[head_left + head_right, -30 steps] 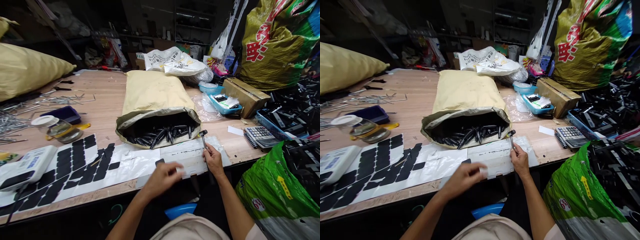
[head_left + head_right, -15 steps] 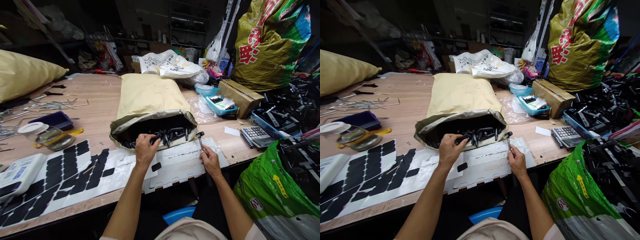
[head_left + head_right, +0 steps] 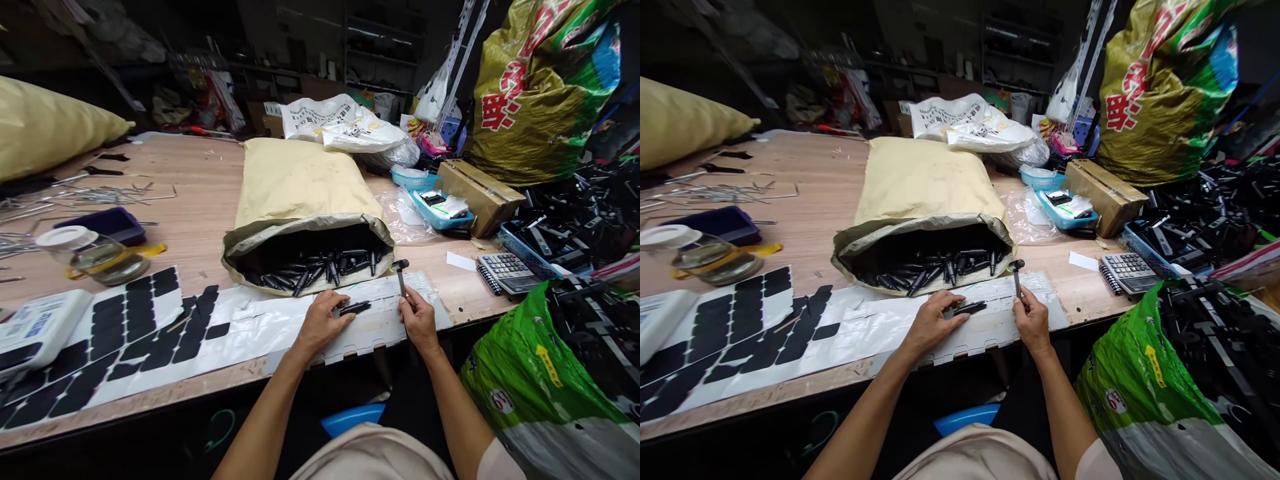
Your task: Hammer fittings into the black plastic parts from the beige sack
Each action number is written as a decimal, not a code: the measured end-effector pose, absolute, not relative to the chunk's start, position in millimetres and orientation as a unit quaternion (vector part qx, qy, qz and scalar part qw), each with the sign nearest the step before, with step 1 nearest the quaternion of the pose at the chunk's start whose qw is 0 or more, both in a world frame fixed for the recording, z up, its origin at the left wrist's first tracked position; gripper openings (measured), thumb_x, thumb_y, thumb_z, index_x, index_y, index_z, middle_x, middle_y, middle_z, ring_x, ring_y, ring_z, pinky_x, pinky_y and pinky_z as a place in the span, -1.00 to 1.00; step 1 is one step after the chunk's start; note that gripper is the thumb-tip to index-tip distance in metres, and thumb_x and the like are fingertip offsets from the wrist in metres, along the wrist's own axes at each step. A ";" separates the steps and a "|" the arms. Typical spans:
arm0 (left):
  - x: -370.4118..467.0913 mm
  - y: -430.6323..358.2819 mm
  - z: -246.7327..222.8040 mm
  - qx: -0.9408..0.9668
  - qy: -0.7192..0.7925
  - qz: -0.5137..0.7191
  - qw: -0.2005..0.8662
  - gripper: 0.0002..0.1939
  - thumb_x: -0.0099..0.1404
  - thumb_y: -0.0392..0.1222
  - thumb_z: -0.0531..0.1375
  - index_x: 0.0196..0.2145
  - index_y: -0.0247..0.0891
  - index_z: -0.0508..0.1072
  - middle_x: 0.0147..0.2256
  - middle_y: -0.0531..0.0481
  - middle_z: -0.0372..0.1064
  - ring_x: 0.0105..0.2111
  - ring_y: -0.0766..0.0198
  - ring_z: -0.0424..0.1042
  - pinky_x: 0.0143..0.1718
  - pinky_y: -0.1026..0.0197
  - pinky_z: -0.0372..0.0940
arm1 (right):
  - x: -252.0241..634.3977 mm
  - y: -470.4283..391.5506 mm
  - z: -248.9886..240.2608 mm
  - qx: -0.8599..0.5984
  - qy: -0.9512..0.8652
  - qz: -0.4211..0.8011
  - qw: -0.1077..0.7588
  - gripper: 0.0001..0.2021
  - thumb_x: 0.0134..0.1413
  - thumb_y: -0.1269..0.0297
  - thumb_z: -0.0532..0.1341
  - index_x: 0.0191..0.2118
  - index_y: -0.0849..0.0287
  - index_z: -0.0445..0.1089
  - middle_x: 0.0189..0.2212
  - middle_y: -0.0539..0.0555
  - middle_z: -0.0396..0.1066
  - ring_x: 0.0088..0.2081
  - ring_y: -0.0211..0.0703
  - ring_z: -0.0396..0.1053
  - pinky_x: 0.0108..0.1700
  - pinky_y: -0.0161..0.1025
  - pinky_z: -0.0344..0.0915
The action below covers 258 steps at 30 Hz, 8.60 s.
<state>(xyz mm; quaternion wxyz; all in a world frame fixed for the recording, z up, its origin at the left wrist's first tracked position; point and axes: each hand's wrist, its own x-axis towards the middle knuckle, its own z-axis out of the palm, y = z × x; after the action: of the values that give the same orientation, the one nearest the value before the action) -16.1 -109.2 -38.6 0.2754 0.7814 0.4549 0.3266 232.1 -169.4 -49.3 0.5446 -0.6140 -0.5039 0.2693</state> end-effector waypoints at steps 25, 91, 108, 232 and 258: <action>-19.1 -109.9 -33.6 0.764 0.440 0.349 0.317 -0.82 0.19 -0.28 0.29 -0.26 -0.19 0.68 -0.37 -0.01 0.41 -0.30 0.23 0.40 -0.24 0.21 0.29 | 177.2 -223.0 -32.3 -0.552 -0.709 0.166 0.406 -0.59 0.27 0.36 0.12 0.19 0.21 0.45 0.00 0.23 0.56 -0.01 0.06 0.56 0.05 -0.10 0.50; -62.5 -67.9 -51.5 0.598 0.713 0.362 0.053 -0.75 0.19 -0.09 0.31 -0.22 -0.28 0.56 -0.36 -0.04 0.36 -0.31 0.10 0.41 -0.18 0.11 0.33 | 217.8 -172.6 -52.2 -0.614 -0.521 0.298 0.513 -0.50 0.26 0.09 0.14 0.15 0.36 0.41 -0.53 -0.03 0.37 -0.57 -0.26 0.27 -0.52 -0.34 0.27; -69.6 -107.3 -34.0 0.659 0.590 0.461 0.071 -0.71 0.35 -0.02 0.18 -0.13 -0.23 0.58 -0.26 -0.06 0.35 -0.23 0.14 0.41 -0.16 0.13 0.34 | 216.9 -170.7 -50.9 -0.610 -0.526 0.285 0.519 -0.50 0.25 0.11 0.15 0.14 0.38 0.43 -0.55 -0.02 0.38 -0.58 -0.26 0.27 -0.54 -0.35 0.28; -23.5 -109.0 -35.0 0.770 0.497 0.295 0.269 -0.82 0.18 -0.19 0.35 -0.21 -0.16 0.64 -0.32 0.00 0.43 -0.20 0.13 0.34 -0.12 0.10 0.23 | 192.0 -207.7 -29.0 -0.582 -0.636 0.227 0.453 -0.60 0.26 0.26 0.16 0.14 0.27 0.46 -0.29 0.14 0.61 -0.33 -0.07 0.56 -0.22 -0.20 0.51; -21.2 -108.9 -28.8 0.756 0.511 0.286 0.291 -0.83 0.14 -0.21 0.32 -0.28 -0.13 0.65 -0.34 0.00 0.43 -0.20 0.12 0.33 -0.12 0.09 0.24 | 174.2 -218.1 -26.7 -0.594 -0.691 0.166 0.377 -0.60 0.22 0.32 0.15 0.13 0.17 0.50 -0.09 0.21 0.60 -0.10 0.09 0.59 -0.01 -0.08 0.51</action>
<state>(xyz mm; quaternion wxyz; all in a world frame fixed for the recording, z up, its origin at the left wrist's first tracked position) -21.2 -108.9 -28.8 0.2913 0.7564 0.5111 0.2859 174.2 -218.1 -26.7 0.3765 -0.5941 -0.6912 0.1656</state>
